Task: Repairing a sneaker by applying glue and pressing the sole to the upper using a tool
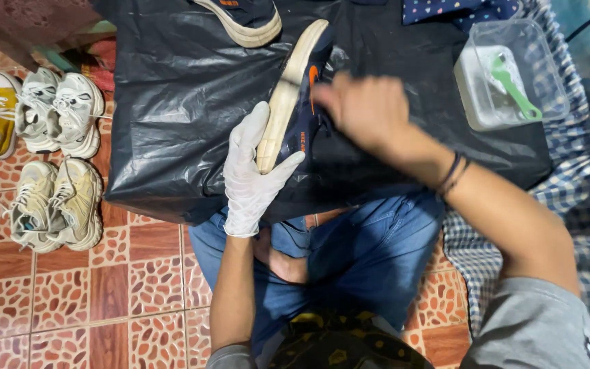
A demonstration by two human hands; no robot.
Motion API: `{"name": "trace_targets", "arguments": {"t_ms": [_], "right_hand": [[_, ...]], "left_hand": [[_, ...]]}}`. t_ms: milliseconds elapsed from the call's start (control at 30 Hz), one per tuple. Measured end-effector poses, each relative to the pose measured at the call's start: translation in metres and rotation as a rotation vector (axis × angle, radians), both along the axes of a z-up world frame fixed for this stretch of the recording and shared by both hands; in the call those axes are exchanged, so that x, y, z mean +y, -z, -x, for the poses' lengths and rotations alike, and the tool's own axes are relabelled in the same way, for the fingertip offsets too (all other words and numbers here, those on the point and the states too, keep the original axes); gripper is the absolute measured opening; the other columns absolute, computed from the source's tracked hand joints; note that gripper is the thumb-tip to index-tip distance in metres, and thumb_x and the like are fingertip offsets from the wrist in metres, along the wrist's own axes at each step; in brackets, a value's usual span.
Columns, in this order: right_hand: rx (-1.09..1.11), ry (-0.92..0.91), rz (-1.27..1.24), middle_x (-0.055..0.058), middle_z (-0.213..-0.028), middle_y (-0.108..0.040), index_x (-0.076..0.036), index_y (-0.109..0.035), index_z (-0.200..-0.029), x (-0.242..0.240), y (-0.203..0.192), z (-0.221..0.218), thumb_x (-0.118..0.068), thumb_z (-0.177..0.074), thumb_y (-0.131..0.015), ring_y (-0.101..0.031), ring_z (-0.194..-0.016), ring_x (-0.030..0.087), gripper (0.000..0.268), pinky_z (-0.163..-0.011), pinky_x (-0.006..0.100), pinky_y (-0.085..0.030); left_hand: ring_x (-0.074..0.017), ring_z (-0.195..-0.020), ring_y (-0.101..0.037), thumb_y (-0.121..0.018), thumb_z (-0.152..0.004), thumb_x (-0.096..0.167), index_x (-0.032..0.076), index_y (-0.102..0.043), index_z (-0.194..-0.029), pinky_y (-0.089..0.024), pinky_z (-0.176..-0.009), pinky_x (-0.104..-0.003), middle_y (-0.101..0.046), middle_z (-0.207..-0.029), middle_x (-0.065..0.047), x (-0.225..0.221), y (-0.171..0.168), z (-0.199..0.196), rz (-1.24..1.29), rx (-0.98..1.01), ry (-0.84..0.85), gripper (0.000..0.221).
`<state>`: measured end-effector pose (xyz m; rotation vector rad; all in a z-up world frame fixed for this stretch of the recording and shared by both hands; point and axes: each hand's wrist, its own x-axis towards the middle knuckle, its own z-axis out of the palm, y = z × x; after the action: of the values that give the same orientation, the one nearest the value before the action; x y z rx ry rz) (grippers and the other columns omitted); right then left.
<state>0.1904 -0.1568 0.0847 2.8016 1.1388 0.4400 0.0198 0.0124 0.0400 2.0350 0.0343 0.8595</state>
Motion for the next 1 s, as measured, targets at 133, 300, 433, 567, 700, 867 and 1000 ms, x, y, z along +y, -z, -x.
{"name": "trace_targets", "arguments": {"t_ms": [133, 300, 433, 567, 700, 867, 1000], "right_hand": [[-0.322, 0.072, -0.153, 0.014, -0.062, -0.068, -0.013, -0.067, -0.085, -0.003, 0.014, -0.056, -0.061, -0.117, -0.049, -0.068, -0.053, 0.044, 0.061, -0.040, 0.053, -0.047], [0.250, 0.005, -0.133, 0.030, -0.070, -0.070, -0.007, -0.064, -0.090, 0.003, -0.026, 0.016, -0.061, -0.112, -0.031, -0.073, -0.076, 0.053, 0.067, -0.071, 0.062, -0.056], [-0.216, 0.081, -0.132, 0.016, -0.063, -0.070, -0.013, -0.072, -0.086, -0.006, 0.010, -0.055, -0.060, -0.119, -0.044, -0.070, -0.053, 0.043, 0.064, -0.040, 0.051, -0.051], [0.118, 0.077, -0.137, 0.024, -0.076, -0.072, -0.009, -0.074, -0.091, 0.001, -0.018, -0.025, -0.060, -0.115, -0.041, -0.070, -0.070, 0.053, 0.065, -0.057, 0.062, -0.052], [0.102, 0.058, -0.001, 0.018, -0.073, -0.072, -0.011, -0.074, -0.089, 0.001, -0.032, -0.008, -0.067, -0.116, -0.037, -0.072, -0.065, 0.047, 0.072, -0.052, 0.056, -0.054], [-0.065, 0.058, -0.001, 0.018, -0.071, -0.072, -0.013, -0.075, -0.089, 0.001, -0.026, -0.013, -0.068, -0.116, -0.045, -0.072, -0.063, 0.046, 0.068, -0.049, 0.054, -0.053], [-0.203, 0.097, 0.007, 0.015, -0.066, -0.072, -0.016, -0.077, -0.089, -0.009, -0.017, -0.033, -0.068, -0.118, -0.043, -0.073, -0.057, 0.041, 0.068, -0.042, 0.050, -0.054]], "left_hand": [[-0.0246, -0.142, -0.054, -0.091, -0.085, 0.027, 0.016, -0.043, -0.154, -0.044, -0.122, -0.034, -0.051, -0.151, -0.011, -0.002, -0.001, 0.001, 0.045, 0.025, 0.003, 0.084], [-0.0269, -0.136, -0.058, -0.097, -0.077, 0.016, 0.013, -0.054, -0.149, -0.048, -0.114, -0.040, -0.055, -0.143, -0.011, -0.003, 0.006, -0.008, 0.264, -0.171, 0.083, 0.083], [-0.0250, -0.142, -0.054, -0.091, -0.086, 0.029, 0.015, -0.044, -0.153, -0.043, -0.123, -0.035, -0.052, -0.151, -0.011, -0.003, 0.000, 0.000, 0.000, 0.036, -0.016, 0.084], [-0.0260, -0.144, -0.051, -0.091, -0.086, 0.018, 0.013, -0.044, -0.153, -0.041, -0.125, -0.036, -0.051, -0.151, -0.013, -0.004, 0.002, -0.003, 0.077, -0.025, 0.023, 0.081], [-0.0267, -0.142, -0.053, -0.091, -0.087, 0.021, 0.014, -0.047, -0.151, -0.044, -0.123, -0.037, -0.052, -0.150, -0.012, -0.002, 0.000, -0.001, -0.001, -0.016, 0.026, 0.079], [-0.0286, -0.140, -0.053, -0.090, -0.089, 0.022, 0.014, -0.048, -0.151, -0.043, -0.123, -0.037, -0.050, -0.146, -0.015, -0.002, 0.003, -0.002, 0.020, -0.016, 0.051, 0.076], [-0.0293, -0.140, -0.053, -0.089, -0.087, 0.031, 0.019, -0.051, -0.150, -0.043, -0.119, -0.037, -0.053, -0.144, -0.017, -0.002, 0.002, -0.002, -0.055, 0.068, 0.009, 0.074]]}}
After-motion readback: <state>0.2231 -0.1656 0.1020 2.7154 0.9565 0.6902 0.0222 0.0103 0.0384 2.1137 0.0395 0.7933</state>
